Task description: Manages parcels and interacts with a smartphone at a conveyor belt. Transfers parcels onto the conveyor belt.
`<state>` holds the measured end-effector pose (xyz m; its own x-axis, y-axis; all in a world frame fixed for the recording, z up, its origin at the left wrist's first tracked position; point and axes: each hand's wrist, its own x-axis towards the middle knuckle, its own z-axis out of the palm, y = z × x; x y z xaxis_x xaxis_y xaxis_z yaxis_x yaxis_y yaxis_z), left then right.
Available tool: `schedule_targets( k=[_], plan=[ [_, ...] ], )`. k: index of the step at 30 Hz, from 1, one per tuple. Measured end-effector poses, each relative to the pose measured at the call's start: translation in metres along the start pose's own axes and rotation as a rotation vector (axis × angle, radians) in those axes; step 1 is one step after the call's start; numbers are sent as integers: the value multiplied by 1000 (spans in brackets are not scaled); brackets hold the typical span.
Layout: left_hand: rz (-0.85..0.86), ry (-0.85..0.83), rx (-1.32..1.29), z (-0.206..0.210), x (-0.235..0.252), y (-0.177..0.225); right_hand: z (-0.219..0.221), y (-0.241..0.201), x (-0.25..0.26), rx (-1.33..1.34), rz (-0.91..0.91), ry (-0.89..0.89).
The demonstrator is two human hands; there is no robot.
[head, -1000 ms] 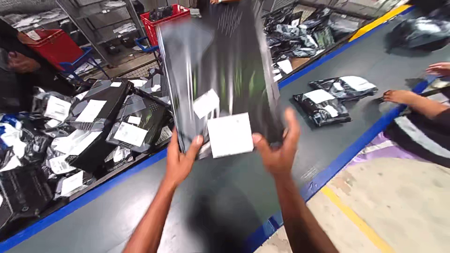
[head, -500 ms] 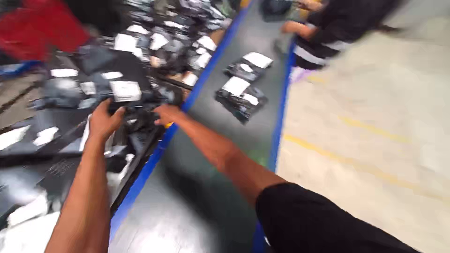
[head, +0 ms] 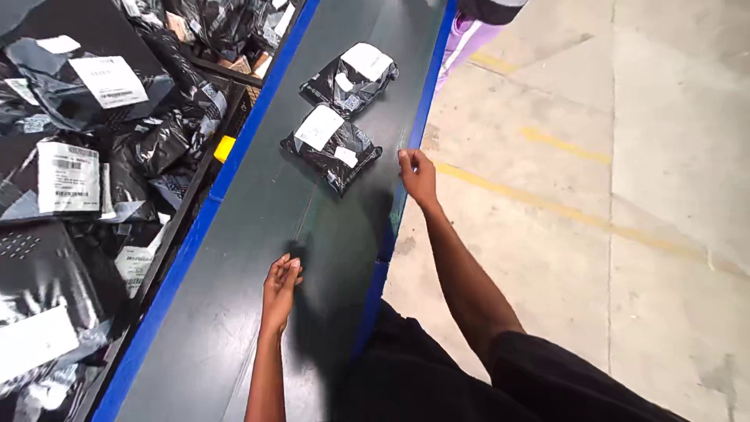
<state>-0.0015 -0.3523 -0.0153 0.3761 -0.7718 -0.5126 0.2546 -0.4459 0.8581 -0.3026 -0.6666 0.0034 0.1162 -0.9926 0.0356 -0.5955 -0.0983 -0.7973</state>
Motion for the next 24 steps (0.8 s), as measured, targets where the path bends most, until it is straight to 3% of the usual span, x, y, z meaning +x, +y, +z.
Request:
schedule_targets(
  k=[3, 6, 9, 12, 15, 17, 18, 20, 24],
  plan=[
    [-40, -12, -49, 25, 2, 11, 18, 13, 30, -5, 4, -85],
    [-94, 26, -69, 36, 7, 8, 60, -9, 5, -90, 141, -399],
    [-131, 91, -89, 35, 3, -7, 112, -24, -65, -138, 3, -458],
    [-147, 201, -309, 25, -31, -24, 114, -75, -190, 35, -132, -655],
    [-71, 258, -529, 6, -93, -43, 99, -90, -307, 203, -322, -1073],
    [-67, 383, -473, -21, -140, -52, 84, -86, -323, 212, -516, -1417],
    [-53, 427, -392, -37, -160, -46, 76, -88, -310, 152, -619, -1468],
    [4, 464, -183, -70, -200, -26, 54, -97, -265, 29, -650, -1256],
    [185, 501, 173, -129, -252, 28, 50, -112, -88, 7, -364, -527]
  ],
)
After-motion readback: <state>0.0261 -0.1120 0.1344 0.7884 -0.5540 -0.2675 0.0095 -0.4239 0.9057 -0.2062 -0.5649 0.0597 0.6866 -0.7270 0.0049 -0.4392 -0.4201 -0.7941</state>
